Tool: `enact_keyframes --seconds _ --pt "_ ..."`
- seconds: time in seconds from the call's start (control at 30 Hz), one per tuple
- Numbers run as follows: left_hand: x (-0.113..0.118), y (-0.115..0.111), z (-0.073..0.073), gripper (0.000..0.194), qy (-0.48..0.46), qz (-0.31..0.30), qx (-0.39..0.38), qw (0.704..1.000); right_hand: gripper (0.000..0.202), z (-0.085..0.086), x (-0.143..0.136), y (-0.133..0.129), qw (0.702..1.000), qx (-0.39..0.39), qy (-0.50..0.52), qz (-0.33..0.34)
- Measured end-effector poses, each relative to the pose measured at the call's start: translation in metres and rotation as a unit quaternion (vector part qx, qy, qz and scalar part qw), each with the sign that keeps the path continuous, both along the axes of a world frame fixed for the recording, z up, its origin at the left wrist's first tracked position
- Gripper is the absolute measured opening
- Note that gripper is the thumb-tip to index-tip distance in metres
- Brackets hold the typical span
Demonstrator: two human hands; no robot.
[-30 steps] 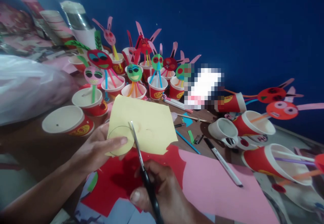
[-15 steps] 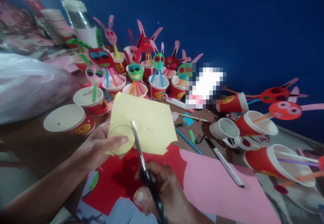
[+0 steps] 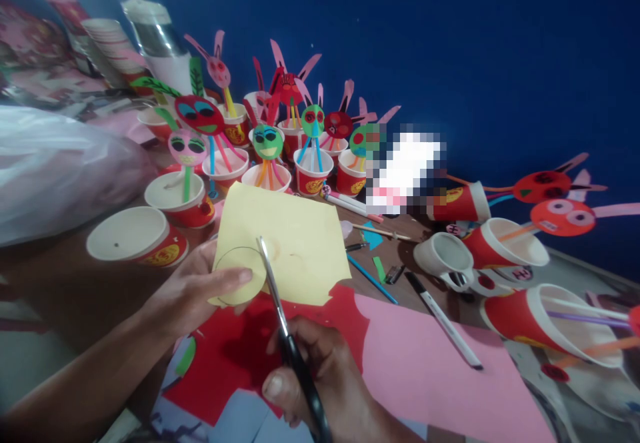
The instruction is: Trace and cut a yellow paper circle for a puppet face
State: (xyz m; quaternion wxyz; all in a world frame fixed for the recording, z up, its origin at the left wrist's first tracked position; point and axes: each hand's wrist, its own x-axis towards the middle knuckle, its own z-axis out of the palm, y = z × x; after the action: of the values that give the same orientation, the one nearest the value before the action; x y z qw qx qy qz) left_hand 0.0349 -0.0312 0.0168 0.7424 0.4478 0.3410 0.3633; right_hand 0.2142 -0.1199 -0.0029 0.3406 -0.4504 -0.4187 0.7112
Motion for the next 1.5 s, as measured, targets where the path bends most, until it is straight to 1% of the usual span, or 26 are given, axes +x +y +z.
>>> enact_keyframes --seconds 0.5,0.67,0.8,0.9,1.13,1.5 --pt "-0.001 0.001 0.001 0.018 -0.007 0.007 -0.005 1.0 0.045 -0.002 0.001 0.002 0.999 -0.032 -0.003 -0.004" --pt "-0.002 0.001 0.001 0.018 0.002 0.011 -0.011 1.0 0.045 -0.003 0.001 0.002 1.0 -0.03 0.006 -0.002" --pt "-0.003 0.002 0.002 0.02 0.009 0.01 -0.015 1.0 0.045 -0.002 0.002 0.002 1.0 -0.022 -0.003 0.002" --pt "-0.003 0.003 0.002 0.018 0.012 0.008 -0.012 1.0 0.046 -0.002 0.001 0.003 1.0 -0.016 -0.011 0.006" --pt "-0.004 0.003 0.003 0.015 0.019 -0.008 -0.012 1.0 0.043 -0.007 0.007 0.004 0.999 0.023 -0.025 0.043" --pt "-0.008 0.006 0.0 0.017 0.031 -0.021 -0.009 0.999 0.037 -0.01 0.009 0.005 0.997 0.049 -0.044 0.05"
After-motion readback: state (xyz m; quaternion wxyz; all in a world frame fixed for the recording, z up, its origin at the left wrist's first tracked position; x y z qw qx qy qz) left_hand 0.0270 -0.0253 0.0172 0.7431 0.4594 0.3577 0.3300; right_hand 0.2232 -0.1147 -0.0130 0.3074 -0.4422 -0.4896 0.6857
